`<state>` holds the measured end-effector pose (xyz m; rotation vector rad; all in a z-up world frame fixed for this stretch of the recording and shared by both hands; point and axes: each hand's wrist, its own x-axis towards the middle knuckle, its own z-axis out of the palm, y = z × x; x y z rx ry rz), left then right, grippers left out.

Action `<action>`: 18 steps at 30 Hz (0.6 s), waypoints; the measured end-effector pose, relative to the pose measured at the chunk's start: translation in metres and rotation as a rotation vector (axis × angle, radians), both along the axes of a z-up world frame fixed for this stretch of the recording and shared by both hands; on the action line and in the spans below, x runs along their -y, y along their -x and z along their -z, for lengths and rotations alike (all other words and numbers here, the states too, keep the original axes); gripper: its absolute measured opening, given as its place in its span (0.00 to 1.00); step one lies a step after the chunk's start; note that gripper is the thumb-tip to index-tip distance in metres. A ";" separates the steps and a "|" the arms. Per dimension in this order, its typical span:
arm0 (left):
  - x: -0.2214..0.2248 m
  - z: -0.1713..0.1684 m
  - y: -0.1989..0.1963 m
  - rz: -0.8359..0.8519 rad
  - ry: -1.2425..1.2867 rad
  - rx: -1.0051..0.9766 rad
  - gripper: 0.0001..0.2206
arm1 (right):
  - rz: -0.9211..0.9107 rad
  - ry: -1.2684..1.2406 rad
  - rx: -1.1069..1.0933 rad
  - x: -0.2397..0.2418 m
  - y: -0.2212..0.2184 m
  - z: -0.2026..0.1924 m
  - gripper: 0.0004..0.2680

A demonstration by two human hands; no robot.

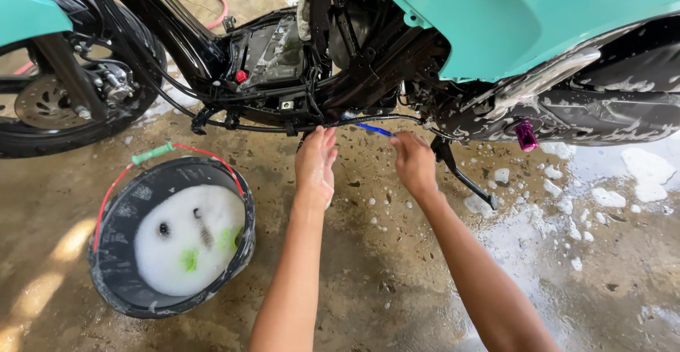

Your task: The person scrubs the lower side and engine area of a teal scooter using a blue brush and soapy water from a bucket. They then switch to a green sponge to wipe the same areas, repeatedly dipping the tools into the bucket.

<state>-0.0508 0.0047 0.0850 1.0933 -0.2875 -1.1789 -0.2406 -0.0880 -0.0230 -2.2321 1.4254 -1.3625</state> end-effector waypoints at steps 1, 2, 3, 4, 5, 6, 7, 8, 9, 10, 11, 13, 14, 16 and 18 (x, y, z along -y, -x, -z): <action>0.000 0.002 0.003 0.000 -0.003 -0.004 0.15 | 0.000 -0.003 -0.004 -0.008 -0.008 -0.001 0.07; 0.000 0.004 0.007 -0.058 0.029 0.020 0.13 | -0.038 -0.211 0.099 -0.016 -0.015 -0.001 0.09; 0.003 0.003 0.009 -0.114 0.065 0.050 0.11 | -0.076 -0.414 0.210 -0.021 -0.025 -0.004 0.11; 0.006 0.004 0.010 -0.113 0.066 0.052 0.11 | -0.075 -0.413 0.213 -0.018 -0.033 0.003 0.11; 0.008 0.006 0.011 -0.137 0.045 0.065 0.10 | -0.084 -0.356 0.116 -0.017 -0.043 0.011 0.11; 0.009 0.008 0.011 -0.162 0.023 0.078 0.09 | -0.093 -0.299 0.020 -0.017 -0.054 0.019 0.11; 0.010 0.012 0.011 -0.164 0.020 0.081 0.09 | -0.095 -0.302 0.023 -0.020 -0.052 0.007 0.11; 0.010 0.016 0.010 -0.173 0.022 0.109 0.08 | -0.083 -0.321 0.102 -0.023 -0.051 -0.005 0.09; 0.012 0.019 0.010 -0.183 0.030 0.134 0.08 | -0.070 -0.333 0.179 -0.024 -0.049 -0.020 0.08; 0.014 0.020 0.008 -0.184 0.032 0.134 0.08 | -0.071 -0.331 0.179 -0.024 -0.054 -0.021 0.08; 0.016 0.023 0.008 -0.182 0.035 0.150 0.08 | -0.091 -0.359 0.120 -0.024 -0.058 -0.023 0.09; 0.018 0.026 0.007 -0.186 0.039 0.166 0.08 | -0.117 -0.385 0.060 -0.024 -0.062 -0.029 0.10; 0.019 0.026 0.008 -0.185 0.046 0.180 0.08 | -0.131 -0.406 0.074 -0.024 -0.063 -0.034 0.09; 0.018 0.028 0.006 -0.176 0.042 0.199 0.09 | -0.139 -0.439 0.094 -0.026 -0.064 -0.032 0.09; 0.016 0.029 0.004 -0.157 0.064 0.168 0.10 | -0.120 -0.550 0.142 -0.028 -0.063 -0.021 0.10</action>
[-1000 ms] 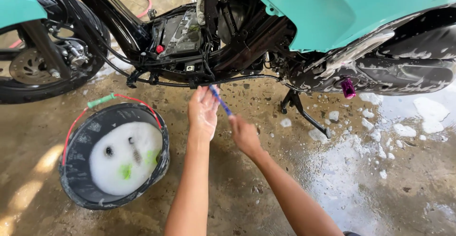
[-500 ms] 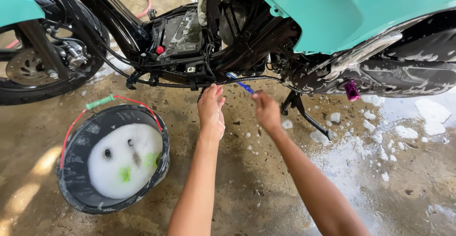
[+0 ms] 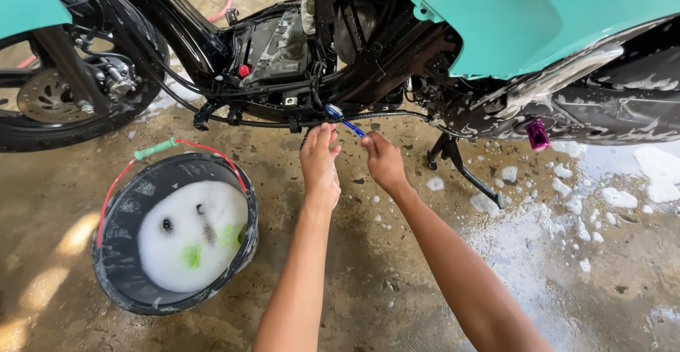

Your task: The person scrubs the lower side and engine area of a teal scooter using a blue brush and soapy water from a bucket. They then switch to a green sponge to wipe the same areas, repeatedly dipping the tools into the bucket.

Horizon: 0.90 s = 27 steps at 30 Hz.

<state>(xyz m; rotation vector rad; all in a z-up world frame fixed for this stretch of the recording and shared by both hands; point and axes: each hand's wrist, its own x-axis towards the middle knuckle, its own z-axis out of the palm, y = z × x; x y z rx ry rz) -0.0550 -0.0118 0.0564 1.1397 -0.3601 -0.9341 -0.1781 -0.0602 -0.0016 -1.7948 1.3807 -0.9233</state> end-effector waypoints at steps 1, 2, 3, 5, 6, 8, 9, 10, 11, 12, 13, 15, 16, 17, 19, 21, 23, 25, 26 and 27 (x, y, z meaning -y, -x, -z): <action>-0.003 -0.002 0.000 -0.001 0.003 0.004 0.10 | -0.001 0.003 0.004 0.002 0.005 0.016 0.10; -0.006 -0.005 0.000 -0.004 0.006 0.002 0.09 | 0.020 0.028 0.003 0.005 0.010 0.031 0.10; -0.011 -0.006 0.000 -0.008 0.005 -0.002 0.10 | 0.039 0.050 -0.001 0.005 0.015 0.048 0.10; -0.017 -0.016 -0.008 -0.015 0.015 -0.022 0.10 | 0.015 0.146 -0.043 0.006 0.024 0.066 0.09; -0.021 -0.020 -0.012 -0.019 0.024 -0.042 0.10 | -0.007 0.244 -0.086 0.006 0.029 0.074 0.08; -0.015 -0.009 -0.024 -0.041 0.050 -0.120 0.12 | -0.054 0.329 -0.038 -0.001 0.026 0.054 0.09; -0.014 -0.002 -0.028 -0.056 0.069 -0.201 0.14 | -0.094 0.407 0.005 -0.006 0.028 0.045 0.10; -0.015 -0.003 -0.031 -0.058 0.067 -0.205 0.14 | -0.097 0.405 0.002 -0.014 0.018 0.027 0.10; -0.015 -0.004 -0.034 -0.070 0.031 -0.238 0.16 | -0.051 0.276 0.001 -0.021 0.009 0.008 0.11; -0.015 -0.006 -0.036 -0.082 -0.006 -0.271 0.18 | -0.004 0.146 0.000 -0.027 -0.001 -0.012 0.12; -0.010 0.003 -0.042 -0.078 -0.004 -0.270 0.18 | -0.001 0.148 0.001 -0.034 -0.011 -0.011 0.12; 0.000 0.021 -0.053 -0.148 -0.025 -0.230 0.17 | -0.117 0.103 -0.237 -0.045 -0.033 -0.012 0.13; 0.001 0.016 -0.052 -0.146 -0.020 -0.228 0.17 | -0.114 0.107 -0.235 -0.048 -0.036 -0.019 0.13; 0.000 0.012 -0.053 -0.164 -0.037 -0.168 0.15 | -0.145 0.112 -0.242 -0.052 -0.041 -0.025 0.13; 0.002 0.014 -0.056 -0.181 -0.058 -0.107 0.13 | -0.175 0.111 -0.249 -0.057 -0.043 -0.036 0.13; 0.008 0.023 -0.062 -0.273 -0.031 -0.033 0.11 | -0.237 0.180 -0.307 -0.054 -0.037 -0.051 0.13; 0.000 0.005 -0.049 -0.277 -0.035 -0.005 0.13 | -0.105 0.251 -0.242 -0.046 -0.025 -0.044 0.11; -0.003 -0.010 -0.035 -0.279 -0.041 0.020 0.16 | 0.028 0.319 -0.179 -0.036 -0.008 -0.042 0.10; -0.002 -0.016 -0.029 -0.276 -0.014 0.013 0.19 | 0.100 0.360 -0.100 -0.029 0.003 -0.043 0.07; -0.002 -0.020 -0.022 -0.273 0.008 0.007 0.23 | 0.173 0.396 -0.020 -0.025 0.015 -0.043 0.06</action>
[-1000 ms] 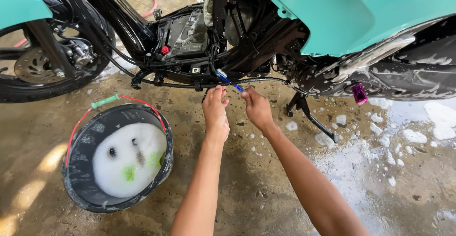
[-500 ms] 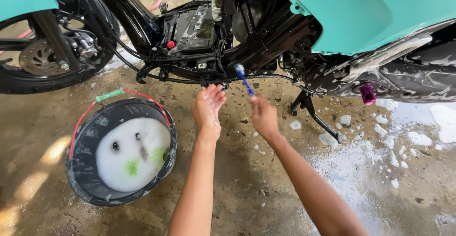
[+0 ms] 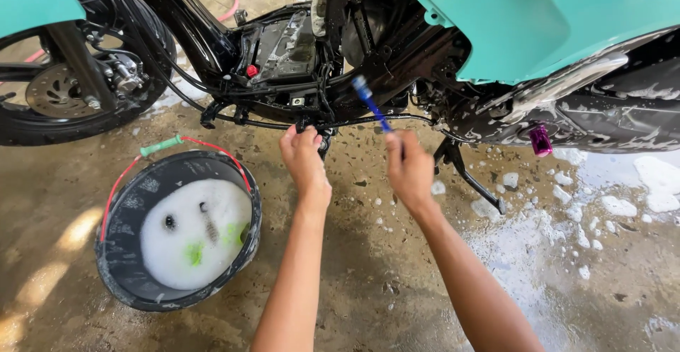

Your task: The person scrubs the lower side and engine area of a teal scooter using a blue brush and soapy water from a bucket. They then switch to a green sponge to wipe the same areas, repeatedly dipping the tools into the bucket.

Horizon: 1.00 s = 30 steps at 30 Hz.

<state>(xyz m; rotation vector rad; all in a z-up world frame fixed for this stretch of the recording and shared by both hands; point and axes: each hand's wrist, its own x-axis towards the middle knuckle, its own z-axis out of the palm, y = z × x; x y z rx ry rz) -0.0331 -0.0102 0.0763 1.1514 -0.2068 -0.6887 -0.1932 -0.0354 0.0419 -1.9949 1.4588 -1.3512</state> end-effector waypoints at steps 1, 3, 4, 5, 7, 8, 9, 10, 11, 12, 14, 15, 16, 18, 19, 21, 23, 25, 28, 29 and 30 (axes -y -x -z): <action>-0.002 -0.002 0.009 0.002 -0.001 -0.002 0.23 | 0.002 -0.001 -0.002 -0.001 0.006 -0.004 0.06; -0.004 -0.006 0.026 0.053 -0.003 0.033 0.37 | 0.089 0.101 0.049 -0.003 0.018 -0.013 0.02; -0.009 -0.017 0.036 0.058 -0.004 0.032 0.37 | 0.094 0.101 0.047 -0.004 0.015 -0.010 0.02; -0.013 -0.027 0.047 0.127 0.002 0.077 0.37 | 0.028 0.100 -0.015 -0.004 0.012 -0.007 0.03; -0.020 -0.052 0.062 0.194 0.012 0.122 0.37 | -0.040 0.103 -0.078 -0.003 0.009 -0.006 0.03; -0.024 -0.064 0.067 0.245 0.019 0.294 0.35 | -0.051 0.094 -0.064 -0.002 0.010 -0.007 0.04; -0.027 -0.077 0.073 0.295 0.025 0.468 0.32 | -0.062 0.084 -0.051 -0.001 0.010 -0.007 0.05; -0.028 -0.084 0.074 0.292 0.025 0.467 0.32 | -0.065 0.084 -0.052 -0.005 0.011 -0.023 0.05; -0.029 -0.091 0.076 0.348 0.045 0.508 0.32 | -0.012 0.124 -0.045 -0.009 0.013 -0.039 0.04; -0.031 -0.098 0.079 0.405 0.063 0.548 0.31 | 0.041 0.161 -0.041 -0.014 0.015 -0.054 0.04; -0.021 -0.086 0.074 0.361 0.033 0.616 0.29 | -0.010 0.050 -0.190 0.001 0.003 -0.020 0.05; -0.015 -0.082 0.072 0.318 0.005 0.686 0.28 | -0.058 -0.062 -0.336 0.010 -0.002 -0.004 0.06; -0.018 -0.080 0.069 0.319 0.011 0.687 0.28 | -0.054 -0.057 -0.335 0.005 0.000 -0.017 0.06; -0.023 -0.076 0.062 0.314 0.036 0.884 0.24 | -0.015 0.071 -0.220 -0.006 0.005 -0.042 0.05; -0.023 -0.075 0.060 0.316 0.037 0.887 0.24 | -0.012 0.072 -0.218 -0.004 0.012 -0.048 0.05; -0.028 -0.070 0.058 0.321 0.262 0.798 0.28 | 0.051 0.376 -0.151 -0.006 0.027 -0.055 0.05; -0.023 -0.056 0.051 0.366 0.219 0.854 0.27 | 0.048 0.406 -0.155 0.006 0.040 -0.035 0.04; -0.019 -0.049 0.048 0.420 0.180 0.913 0.27 | 0.056 0.437 -0.157 0.017 0.059 -0.022 0.03; -0.016 -0.046 0.052 0.472 0.187 1.023 0.26 | 0.059 0.423 -0.092 0.020 0.076 -0.021 0.03; -0.014 -0.045 0.056 0.475 0.201 1.048 0.27 | 0.039 0.380 0.008 0.013 0.072 -0.028 0.04; -0.013 -0.044 0.060 0.480 0.215 1.075 0.28 | 0.023 0.336 0.109 0.006 0.068 -0.036 0.05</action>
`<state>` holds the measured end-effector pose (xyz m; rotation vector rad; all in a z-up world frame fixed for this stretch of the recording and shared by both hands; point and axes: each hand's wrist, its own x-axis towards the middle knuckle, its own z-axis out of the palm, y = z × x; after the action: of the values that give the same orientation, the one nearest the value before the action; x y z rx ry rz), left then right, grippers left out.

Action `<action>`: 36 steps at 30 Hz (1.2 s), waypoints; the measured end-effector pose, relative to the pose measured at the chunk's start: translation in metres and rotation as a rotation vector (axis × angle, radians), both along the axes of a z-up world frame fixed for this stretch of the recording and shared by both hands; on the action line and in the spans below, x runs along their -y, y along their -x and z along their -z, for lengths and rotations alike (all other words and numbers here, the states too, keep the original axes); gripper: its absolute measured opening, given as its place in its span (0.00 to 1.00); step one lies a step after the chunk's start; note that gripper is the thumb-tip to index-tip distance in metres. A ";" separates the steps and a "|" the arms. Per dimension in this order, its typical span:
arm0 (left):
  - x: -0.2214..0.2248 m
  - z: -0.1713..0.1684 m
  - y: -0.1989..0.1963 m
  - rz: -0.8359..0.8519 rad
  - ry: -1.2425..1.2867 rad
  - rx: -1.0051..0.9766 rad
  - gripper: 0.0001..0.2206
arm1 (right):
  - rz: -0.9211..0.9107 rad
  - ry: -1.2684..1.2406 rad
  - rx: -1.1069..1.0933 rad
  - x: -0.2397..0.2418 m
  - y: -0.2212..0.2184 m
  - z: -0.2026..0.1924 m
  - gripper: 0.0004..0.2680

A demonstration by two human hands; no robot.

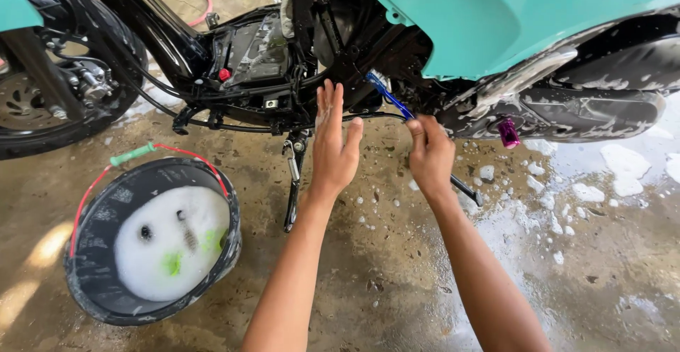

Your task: The person scrubs the lower side and engine area of a teal scooter using a blue brush and soapy water from a bucket. They then switch to a green sponge to wipe the same areas, repeatedly dipping the tools into the bucket.

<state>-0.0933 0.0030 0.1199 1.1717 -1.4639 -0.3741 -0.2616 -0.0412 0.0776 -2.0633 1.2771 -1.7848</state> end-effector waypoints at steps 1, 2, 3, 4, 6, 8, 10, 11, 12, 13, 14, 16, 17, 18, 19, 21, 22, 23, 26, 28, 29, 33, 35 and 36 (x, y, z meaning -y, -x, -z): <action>0.003 0.006 0.004 0.006 -0.003 -0.001 0.28 | 0.006 -0.003 -0.001 -0.001 -0.002 0.003 0.05; 0.006 0.011 0.007 0.000 0.012 0.031 0.30 | 0.002 -0.133 -0.024 0.000 -0.005 0.006 0.06; 0.010 0.016 0.010 -0.006 0.027 0.063 0.31 | -0.001 -0.264 -0.046 0.000 -0.008 0.008 0.07; 0.012 0.020 0.013 -0.002 0.023 0.062 0.31 | 0.002 -0.268 -0.047 0.002 -0.009 0.020 0.07; 0.016 0.027 0.016 -0.096 -0.021 0.197 0.32 | -0.018 -0.433 -0.314 0.009 -0.010 0.043 0.10; 0.009 0.028 0.019 -0.134 -0.024 0.274 0.34 | 0.002 -0.431 -0.311 -0.005 -0.005 0.034 0.10; 0.006 0.034 0.019 -0.175 -0.030 0.350 0.36 | 0.019 -0.431 -0.308 -0.008 0.000 0.035 0.10; 0.008 0.038 0.018 -0.197 -0.033 0.384 0.35 | 0.041 -0.415 -0.235 -0.004 0.004 0.039 0.08; 0.009 0.042 0.018 -0.218 -0.035 0.417 0.34 | 0.064 -0.398 -0.163 -0.001 0.008 0.043 0.07; 0.008 0.047 0.018 -0.217 -0.039 0.416 0.34 | 0.063 -0.402 -0.165 -0.007 0.011 0.034 0.07; 0.009 0.051 0.018 -0.244 -0.008 0.433 0.35 | 0.059 -0.470 -0.138 -0.013 0.015 0.023 0.06; 0.011 0.063 0.020 -0.268 0.025 0.448 0.35 | 0.058 -0.537 -0.111 -0.011 0.021 0.028 0.05; 0.014 0.071 0.022 -0.272 -0.005 0.440 0.35 | 0.030 -0.589 -0.025 -0.003 0.025 0.045 0.07; 0.017 0.079 0.022 -0.277 -0.032 0.434 0.34 | 0.000 -0.638 0.065 0.006 0.027 0.060 0.10; 0.020 0.083 0.022 -0.275 -0.028 0.435 0.34 | 0.003 -0.636 0.067 -0.004 0.018 0.050 0.10; 0.023 0.096 0.023 -0.293 0.046 0.414 0.33 | -0.178 -0.675 0.202 -0.024 0.004 0.033 0.11; 0.020 0.092 0.024 -0.289 0.040 0.413 0.33 | -0.174 -0.682 0.202 -0.022 -0.002 0.031 0.11; 0.017 0.088 0.026 -0.278 0.040 0.342 0.30 | -0.150 -0.651 0.208 -0.020 -0.007 0.028 0.11; 0.011 0.077 0.034 -0.308 0.137 0.221 0.26 | -0.230 -0.718 0.279 -0.014 -0.016 0.030 0.12; 0.011 0.072 0.038 -0.352 0.228 0.160 0.24 | -0.336 -0.820 0.334 -0.013 -0.023 0.033 0.13; 0.011 0.071 0.038 -0.369 0.263 0.137 0.22 | -0.340 -0.865 0.268 -0.015 -0.028 0.035 0.14; 0.007 0.078 0.044 -0.354 0.177 0.005 0.18 | -0.234 -1.003 0.107 -0.037 -0.029 0.033 0.16; 0.010 0.083 0.045 -0.299 0.120 -0.048 0.17 | -0.286 -0.977 0.323 -0.031 -0.025 0.022 0.15; 0.008 0.088 0.047 -0.249 0.050 -0.105 0.16 | -0.336 -0.955 0.533 -0.031 -0.022 0.018 0.15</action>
<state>-0.1400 -0.0052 0.0317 1.2584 -1.2135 -0.2222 -0.2395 -0.0099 0.0596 -1.0908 1.1714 -1.1010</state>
